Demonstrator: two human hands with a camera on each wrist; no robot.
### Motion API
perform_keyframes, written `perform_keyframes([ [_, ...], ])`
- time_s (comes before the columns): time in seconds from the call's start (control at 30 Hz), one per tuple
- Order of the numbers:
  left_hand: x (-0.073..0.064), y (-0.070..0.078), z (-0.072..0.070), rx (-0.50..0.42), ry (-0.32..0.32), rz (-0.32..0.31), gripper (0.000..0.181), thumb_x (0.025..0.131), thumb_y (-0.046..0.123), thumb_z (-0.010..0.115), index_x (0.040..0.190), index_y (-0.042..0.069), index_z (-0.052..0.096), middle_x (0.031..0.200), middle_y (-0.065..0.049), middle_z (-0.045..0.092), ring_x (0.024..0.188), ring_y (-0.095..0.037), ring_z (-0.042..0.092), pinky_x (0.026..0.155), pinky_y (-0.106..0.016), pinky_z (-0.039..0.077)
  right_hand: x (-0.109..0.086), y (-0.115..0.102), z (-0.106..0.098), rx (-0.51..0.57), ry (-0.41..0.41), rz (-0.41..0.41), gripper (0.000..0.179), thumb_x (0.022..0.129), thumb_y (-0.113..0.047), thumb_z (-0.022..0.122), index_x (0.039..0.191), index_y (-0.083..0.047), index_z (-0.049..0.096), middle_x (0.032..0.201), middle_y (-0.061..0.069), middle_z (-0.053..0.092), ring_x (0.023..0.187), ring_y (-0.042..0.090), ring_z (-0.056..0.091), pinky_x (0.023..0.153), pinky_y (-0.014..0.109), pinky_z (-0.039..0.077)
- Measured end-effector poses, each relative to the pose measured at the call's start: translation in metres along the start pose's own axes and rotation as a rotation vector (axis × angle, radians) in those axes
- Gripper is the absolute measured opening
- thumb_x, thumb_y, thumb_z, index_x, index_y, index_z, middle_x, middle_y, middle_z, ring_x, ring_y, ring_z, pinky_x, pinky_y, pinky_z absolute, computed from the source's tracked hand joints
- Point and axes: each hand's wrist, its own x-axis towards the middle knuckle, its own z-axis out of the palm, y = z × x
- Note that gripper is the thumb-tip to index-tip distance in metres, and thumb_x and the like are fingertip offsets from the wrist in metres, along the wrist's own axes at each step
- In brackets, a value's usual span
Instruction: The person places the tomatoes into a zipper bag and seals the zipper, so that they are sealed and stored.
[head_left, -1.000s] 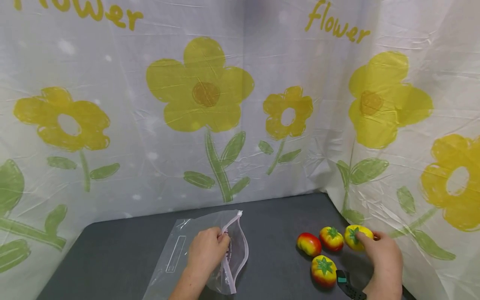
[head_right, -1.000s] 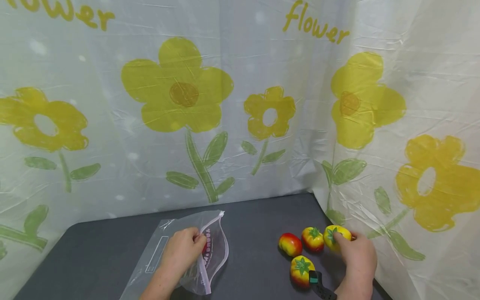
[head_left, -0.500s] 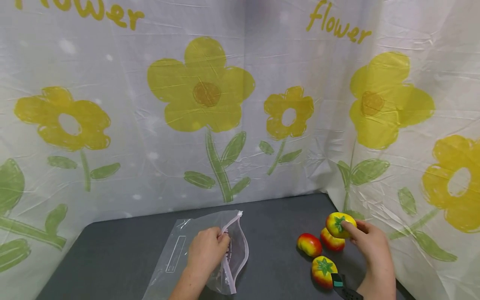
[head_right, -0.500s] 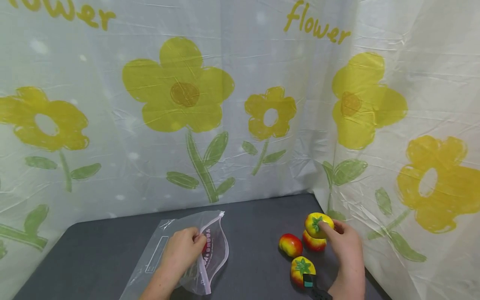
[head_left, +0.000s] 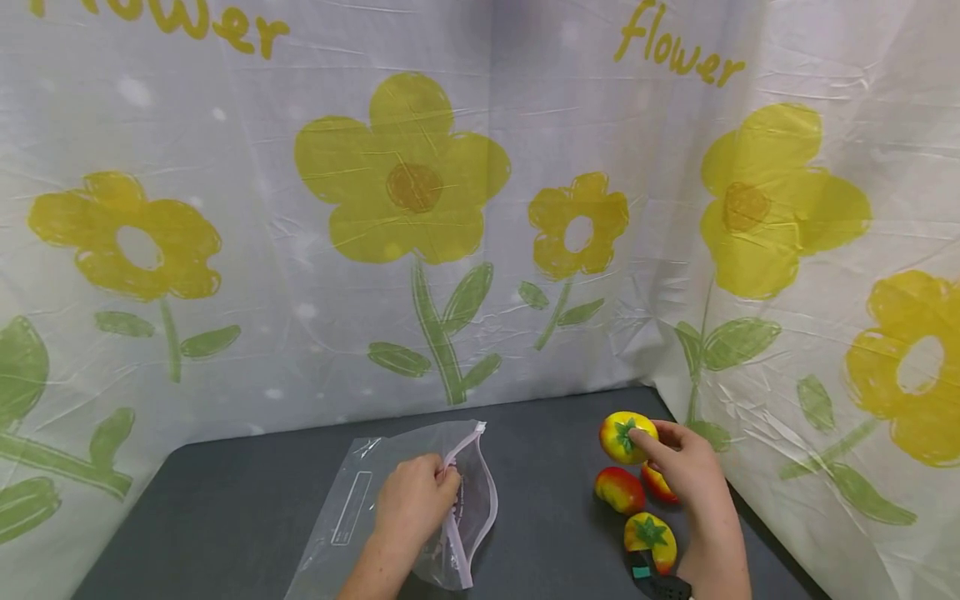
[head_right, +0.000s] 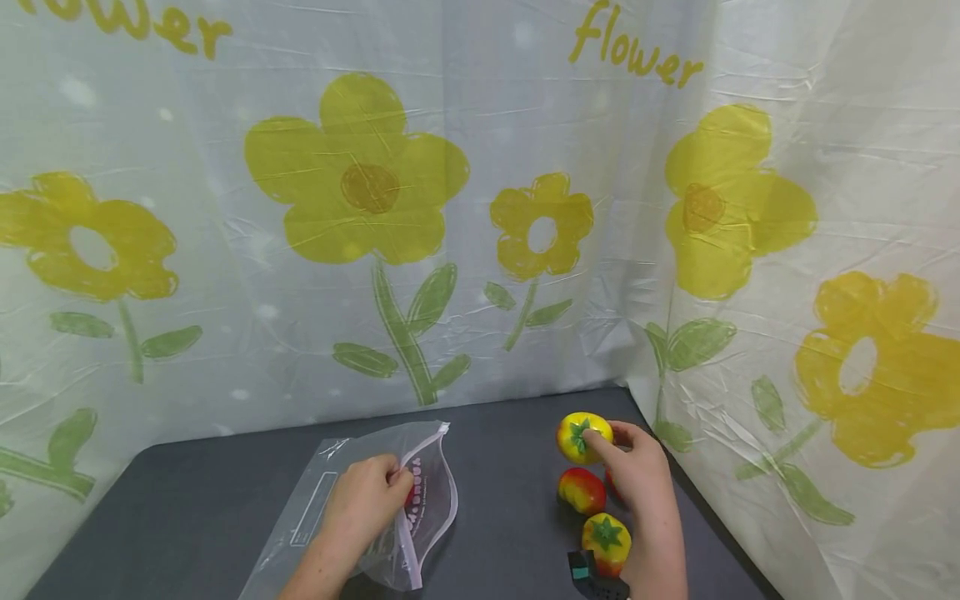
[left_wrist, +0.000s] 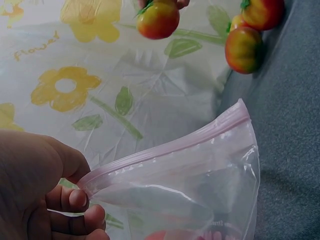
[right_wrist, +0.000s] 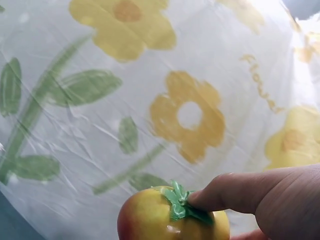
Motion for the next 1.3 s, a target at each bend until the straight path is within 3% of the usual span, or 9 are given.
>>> perform_keyframes([
  [0.27,-0.001,0.002,-0.001,-0.003,0.016,0.032,0.037,0.083,0.020,0.066,0.059,0.020,0.039,0.054,0.006,0.035,0.050,-0.014,0.038,0.046,-0.034,0.028,-0.001,-0.010,0.023,-0.074,-0.011,-0.061,0.077,0.091,-0.054,0.071,0.142,0.001,0.053,0.134,0.022,0.058,0.103,0.029,0.063,0.091,0.046,0.050],
  [0.63,0.000,0.001,0.000,-0.013,0.029,0.025,0.036,0.082,0.018,0.065,0.058,0.019,0.038,0.054,0.007,0.033,0.050,-0.014,0.037,0.046,-0.032,0.027,-0.005,-0.021,0.057,-0.097,-0.059,-0.156,0.068,0.089,-0.050,0.075,0.133,0.000,0.061,0.127,0.017,0.063,0.111,0.031,0.060,0.090,0.048,0.050],
  [0.8,0.000,0.002,0.000,-0.013,0.038,0.035,0.036,0.081,0.017,0.064,0.058,0.019,0.037,0.053,0.007,0.032,0.050,-0.013,0.036,0.046,-0.032,0.026,-0.004,-0.024,0.074,-0.130,-0.075,-0.197,0.062,0.088,-0.047,0.077,0.127,0.000,0.065,0.118,0.011,0.066,0.105,0.028,0.060,0.087,0.048,0.051],
  [1.1,0.001,0.001,0.001,0.001,0.037,0.037,0.035,0.082,0.017,0.063,0.058,0.019,0.038,0.053,0.008,0.032,0.048,-0.013,0.036,0.047,-0.031,0.026,-0.005,-0.027,0.105,-0.164,-0.108,-0.223,0.051,0.083,-0.039,0.083,0.117,-0.004,0.069,0.101,0.004,0.067,0.091,0.021,0.060,0.077,0.039,0.052],
  [1.3,0.001,0.001,0.001,0.008,0.016,0.015,0.034,0.083,0.017,0.062,0.058,0.018,0.039,0.053,0.006,0.033,0.048,-0.014,0.036,0.047,-0.031,0.026,-0.008,-0.028,0.122,-0.189,-0.182,-0.276,0.049,0.082,-0.038,0.084,0.114,-0.003,0.069,0.096,0.004,0.065,0.086,0.020,0.059,0.073,0.038,0.052],
])
